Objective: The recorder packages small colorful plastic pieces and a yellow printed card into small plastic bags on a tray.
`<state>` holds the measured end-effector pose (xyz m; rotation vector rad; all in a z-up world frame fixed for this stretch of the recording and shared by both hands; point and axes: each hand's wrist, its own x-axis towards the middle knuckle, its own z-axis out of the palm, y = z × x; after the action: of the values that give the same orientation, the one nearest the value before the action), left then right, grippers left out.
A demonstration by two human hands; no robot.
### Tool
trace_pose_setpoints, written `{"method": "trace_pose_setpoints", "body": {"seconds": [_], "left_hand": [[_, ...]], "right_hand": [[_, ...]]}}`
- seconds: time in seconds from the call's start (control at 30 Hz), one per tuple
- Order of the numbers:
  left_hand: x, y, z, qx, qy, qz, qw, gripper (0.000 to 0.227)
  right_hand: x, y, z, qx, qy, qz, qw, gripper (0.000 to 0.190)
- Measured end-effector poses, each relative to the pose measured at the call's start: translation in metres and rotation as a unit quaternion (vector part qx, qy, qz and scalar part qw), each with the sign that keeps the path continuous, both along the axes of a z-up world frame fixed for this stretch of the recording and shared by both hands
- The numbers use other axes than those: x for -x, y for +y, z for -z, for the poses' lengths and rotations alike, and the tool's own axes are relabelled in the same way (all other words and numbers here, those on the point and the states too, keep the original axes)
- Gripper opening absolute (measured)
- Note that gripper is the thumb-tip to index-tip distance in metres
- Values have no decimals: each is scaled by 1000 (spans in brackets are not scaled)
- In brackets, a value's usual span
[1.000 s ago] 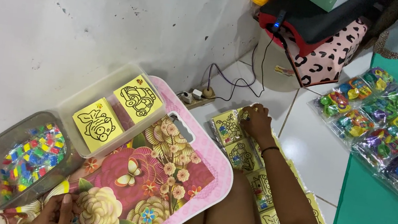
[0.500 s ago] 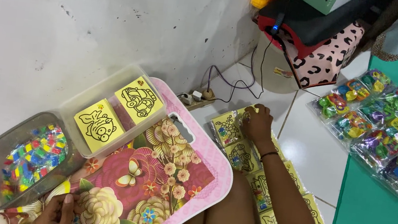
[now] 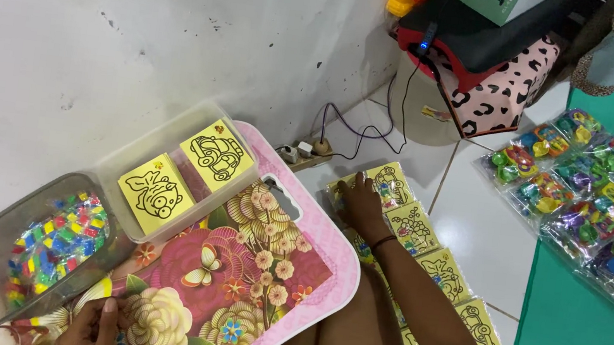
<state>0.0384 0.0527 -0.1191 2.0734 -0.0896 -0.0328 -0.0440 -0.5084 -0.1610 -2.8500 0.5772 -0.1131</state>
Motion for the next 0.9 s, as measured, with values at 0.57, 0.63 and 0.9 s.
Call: {"method": "trace_pose_setpoints", "body": {"seconds": [0.57, 0.63, 0.9], "left_hand": [[4, -9, -15, -9, 13, -2, 1000, 27], [7, -16, -26, -13, 9, -11, 1000, 28], [9, -18, -32, -3, 27, -1, 1000, 30]], "right_hand": [[-1, -3, 16, -4, -8, 17, 1000, 65], [0, -8, 16, -18, -5, 21, 1000, 68], [16, -23, -8, -47, 91, 91, 991, 72]]}}
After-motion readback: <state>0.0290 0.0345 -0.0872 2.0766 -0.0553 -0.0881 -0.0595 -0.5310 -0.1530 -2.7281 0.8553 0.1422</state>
